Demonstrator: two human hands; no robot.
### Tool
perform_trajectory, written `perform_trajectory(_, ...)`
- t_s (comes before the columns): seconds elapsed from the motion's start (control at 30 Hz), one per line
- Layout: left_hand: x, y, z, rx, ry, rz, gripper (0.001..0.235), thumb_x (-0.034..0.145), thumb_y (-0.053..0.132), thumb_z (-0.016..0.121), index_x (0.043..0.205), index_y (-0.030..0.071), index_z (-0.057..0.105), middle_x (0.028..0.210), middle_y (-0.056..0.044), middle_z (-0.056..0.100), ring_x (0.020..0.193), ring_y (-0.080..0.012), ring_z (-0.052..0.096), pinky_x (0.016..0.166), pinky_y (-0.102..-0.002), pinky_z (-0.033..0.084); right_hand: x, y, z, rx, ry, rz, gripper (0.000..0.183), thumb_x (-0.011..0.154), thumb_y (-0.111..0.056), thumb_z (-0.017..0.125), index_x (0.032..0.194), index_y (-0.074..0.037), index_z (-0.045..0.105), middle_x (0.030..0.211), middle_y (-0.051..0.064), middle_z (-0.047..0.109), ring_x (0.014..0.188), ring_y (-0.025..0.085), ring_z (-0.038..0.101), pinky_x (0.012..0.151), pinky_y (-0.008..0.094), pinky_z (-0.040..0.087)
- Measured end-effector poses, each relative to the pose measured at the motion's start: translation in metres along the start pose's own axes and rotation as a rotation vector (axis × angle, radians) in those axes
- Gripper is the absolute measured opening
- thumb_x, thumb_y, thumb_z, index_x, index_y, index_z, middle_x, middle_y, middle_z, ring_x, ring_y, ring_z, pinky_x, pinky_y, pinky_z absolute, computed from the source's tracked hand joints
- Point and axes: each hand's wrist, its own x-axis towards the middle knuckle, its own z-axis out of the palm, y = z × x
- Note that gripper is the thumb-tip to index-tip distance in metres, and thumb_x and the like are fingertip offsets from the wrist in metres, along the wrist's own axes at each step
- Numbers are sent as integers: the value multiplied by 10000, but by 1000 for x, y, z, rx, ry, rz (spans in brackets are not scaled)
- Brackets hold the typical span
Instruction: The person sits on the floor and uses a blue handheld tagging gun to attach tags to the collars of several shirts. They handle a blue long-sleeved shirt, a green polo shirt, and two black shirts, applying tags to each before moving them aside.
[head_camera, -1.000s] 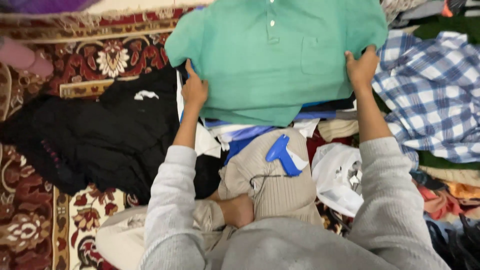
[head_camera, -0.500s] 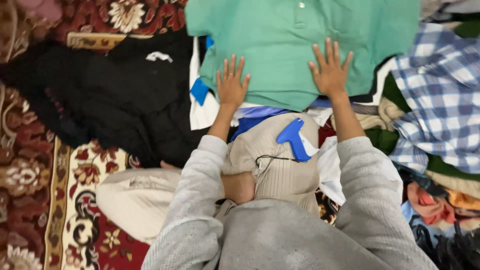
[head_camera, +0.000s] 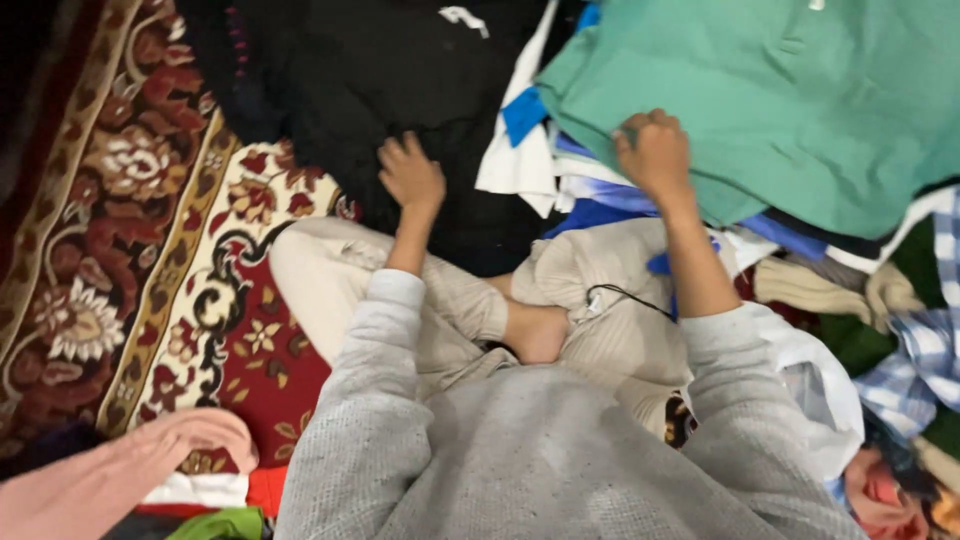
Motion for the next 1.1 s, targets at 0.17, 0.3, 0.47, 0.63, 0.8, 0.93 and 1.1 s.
perform_trajectory(0.17, 34, -119, 38, -234, -165, -525, 1005, 803, 667, 825, 1493, 105, 358, 1413, -259, 427, 1204, -491, 581, 845, -665, 538, 0, -131, 45, 758, -96, -222, 233, 917, -93, 704, 1142, -71, 763, 1014, 219, 704, 996, 465, 671, 861, 493, 563)
perform_trajectory(0.3, 26, -98, 19, -100, -58, -452, 783, 841, 726, 709, 1339, 149, 531, 1180, -147, 613, 1106, -412, 663, 873, -535, 519, -24, -216, 59, 877, -313, -246, 338, 947, -99, 677, 1279, -47, 700, 1164, 280, 671, 1061, 492, 656, 916, 568, 543)
perform_trajectory(0.47, 18, -89, -1, -392, 30, -495, 330, 923, 451, 728, 1139, 227, 616, 1091, -94, 647, 1101, -372, 642, 895, -533, 515, -62, -257, 81, 534, -264, -242, 455, 1051, -238, 582, 1503, -228, 530, 1452, 87, 511, 1359, 309, 454, 1067, 525, 350)
perform_trajectory(0.63, 21, -90, 2, -575, 126, -533, 224, 924, 437, 708, 1027, 242, 666, 952, -42, 703, 997, -338, 699, 844, -508, 548, -93, -260, 60, 602, -150, -273, 427, 1090, -279, 540, 1500, -162, 531, 1492, 166, 504, 1429, 359, 427, 1137, 563, 316)
perform_trajectory(0.8, 33, -92, 17, -719, 375, -475, 35, 917, 249, 680, 932, 251, 648, 893, -29, 729, 937, -371, 706, 863, -539, 536, -100, -248, 85, 614, -118, -391, 600, 920, -455, 760, 1450, -239, 582, 1460, 172, 504, 1430, 404, 415, 1161, 627, 265)
perform_trajectory(0.93, 18, -84, -15, -1015, 749, -431, 145, 1090, 266, 459, 1156, 139, 479, 1115, -153, 673, 1098, -398, 664, 1019, -528, 496, -106, -245, 103, 701, 44, -334, 137, 965, -281, 761, 1091, -227, 756, 1168, 55, 664, 1247, 298, 595, 1154, 547, 318)
perform_trajectory(1.1, 13, -97, -39, -1178, 1026, -604, 292, 1125, 270, 399, 1238, 5, 448, 1195, -334, 585, 1147, -525, 578, 1089, -595, 420, -108, -237, 115, 810, 183, -203, 37, 1029, -180, 677, 1014, -184, 710, 932, 12, 715, 1015, 253, 722, 1093, 439, 453)
